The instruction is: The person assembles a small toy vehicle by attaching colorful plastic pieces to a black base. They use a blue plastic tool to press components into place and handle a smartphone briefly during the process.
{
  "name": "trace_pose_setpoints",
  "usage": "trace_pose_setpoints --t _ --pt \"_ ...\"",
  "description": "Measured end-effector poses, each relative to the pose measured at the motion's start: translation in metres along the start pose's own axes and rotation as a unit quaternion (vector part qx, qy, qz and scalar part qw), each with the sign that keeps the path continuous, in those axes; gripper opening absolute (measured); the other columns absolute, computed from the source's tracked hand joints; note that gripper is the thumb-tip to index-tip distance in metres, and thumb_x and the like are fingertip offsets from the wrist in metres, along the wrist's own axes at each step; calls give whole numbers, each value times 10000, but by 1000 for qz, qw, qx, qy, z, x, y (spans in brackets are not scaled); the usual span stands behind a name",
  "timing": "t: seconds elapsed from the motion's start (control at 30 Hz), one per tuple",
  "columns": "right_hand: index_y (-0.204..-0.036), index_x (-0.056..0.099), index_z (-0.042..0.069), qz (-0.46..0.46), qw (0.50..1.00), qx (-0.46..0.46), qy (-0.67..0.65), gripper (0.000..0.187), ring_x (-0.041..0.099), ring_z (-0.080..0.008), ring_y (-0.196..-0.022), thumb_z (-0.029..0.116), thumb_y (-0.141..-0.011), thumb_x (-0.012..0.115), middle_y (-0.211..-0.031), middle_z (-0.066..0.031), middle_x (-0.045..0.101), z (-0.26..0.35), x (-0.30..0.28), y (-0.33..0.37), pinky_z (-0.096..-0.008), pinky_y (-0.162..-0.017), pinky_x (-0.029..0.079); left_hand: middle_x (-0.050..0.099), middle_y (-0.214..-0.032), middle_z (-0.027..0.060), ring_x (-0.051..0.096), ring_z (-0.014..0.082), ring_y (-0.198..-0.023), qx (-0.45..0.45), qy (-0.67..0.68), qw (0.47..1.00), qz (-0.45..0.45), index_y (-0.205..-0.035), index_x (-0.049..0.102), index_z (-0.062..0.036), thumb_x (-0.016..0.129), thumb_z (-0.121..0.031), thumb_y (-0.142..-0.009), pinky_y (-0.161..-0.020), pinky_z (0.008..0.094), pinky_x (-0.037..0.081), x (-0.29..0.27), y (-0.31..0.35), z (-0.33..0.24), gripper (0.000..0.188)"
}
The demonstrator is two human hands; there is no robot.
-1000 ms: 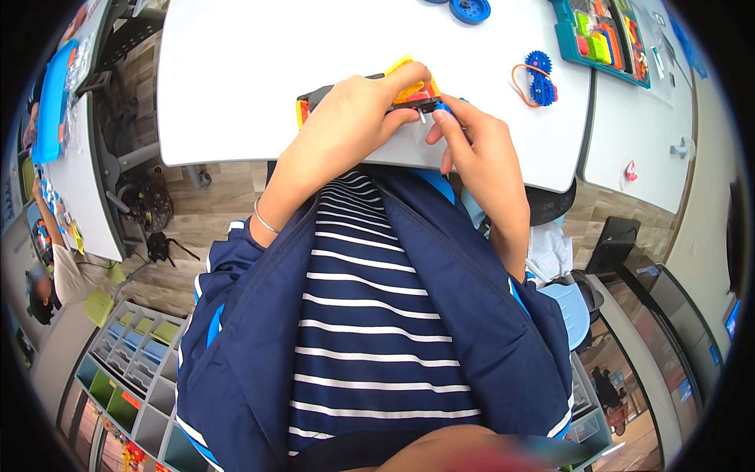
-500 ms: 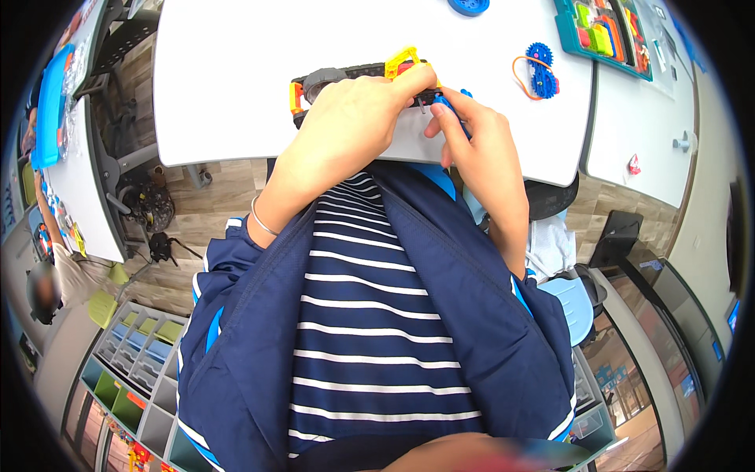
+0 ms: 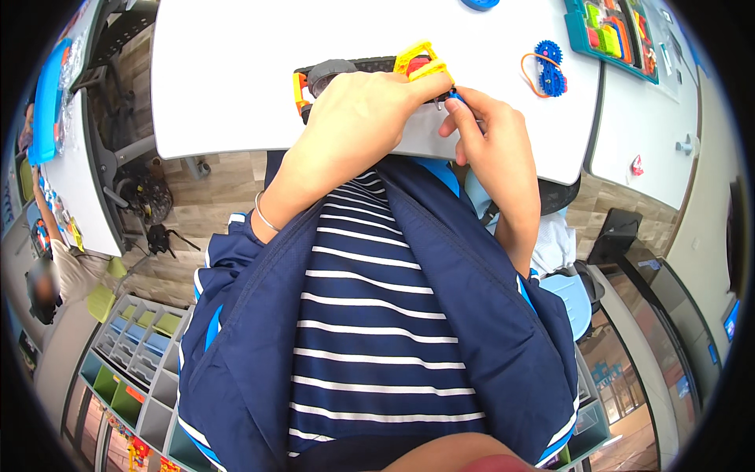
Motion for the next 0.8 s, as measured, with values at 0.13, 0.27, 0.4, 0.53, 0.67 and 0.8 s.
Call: trace_pose_setpoints --t 0.13,0.27,0.4,0.53,0.67,0.8 --pt "-1117 701 -56 -16 999 -1 29 247 540 -89 -482 149 -1034 590 -745 -87 708 1 1 -1 -276 -491 445 712 -785 142 713 335 -717 38 2 998 -53 -1117 599 -139 583 -58 -898 -588 424 522 -5 1 -9 234" --pt "-1098 680 -47 -24 1000 -13 14 223 528 -85 -486 148 -1037 591 -756 -80 708 2 2 -2 -267 -486 427 713 -791 151 706 349 -708 34 13 997 -64 -1129 600 -139 584 -78 -920 -598 427 526 -9 -4 -4 219" --pt "-1214 665 -7 -32 996 -23 -85 242 488 -65 -520 142 -1031 611 -792 -38 689 2 -6 3 -242 -494 389 702 -791 178 697 381 -718 -19 147 989 -3 -1194 576 -126 589 -135 -979 -635 470 517 -12 -3 9 215" --pt "-1340 664 97 -7 990 -126 -57 432 412 -49 -601 89 -915 745 -930 -13 629 13 -9 9 -211 -551 331 764 -990 180 745 374 -954 -37 212 976 30 -1333 474 -110 657 -106 -964 -827 390 546 -11 1 13 412" --pt "-1209 706 69 9 986 -163 23 418 415 -47 -658 47 -803 801 -945 -9 605 6 -9 -3 -211 -603 357 758 -1048 228 734 392 -1020 -40 235 968 74 -1302 392 -93 734 -129 -927 -899 406 536 -7 0 16 508" --pt "-1116 696 47 8 960 -279 35 340 480 -82 -691 65 -795 806 -938 -14 599 8 -7 -10 -244 -599 386 737 -979 204 723 386 -906 -14 259 963 73 -1247 471 -58 787 -175 -884 -807 413 538 -15 -5 9 496"
Point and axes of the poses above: each hand's wrist, its own y-axis away from the middle knuckle, its own x-axis out of the palm, z = x × y, the point moved 7 cm from there along -y, towards the middle knuckle
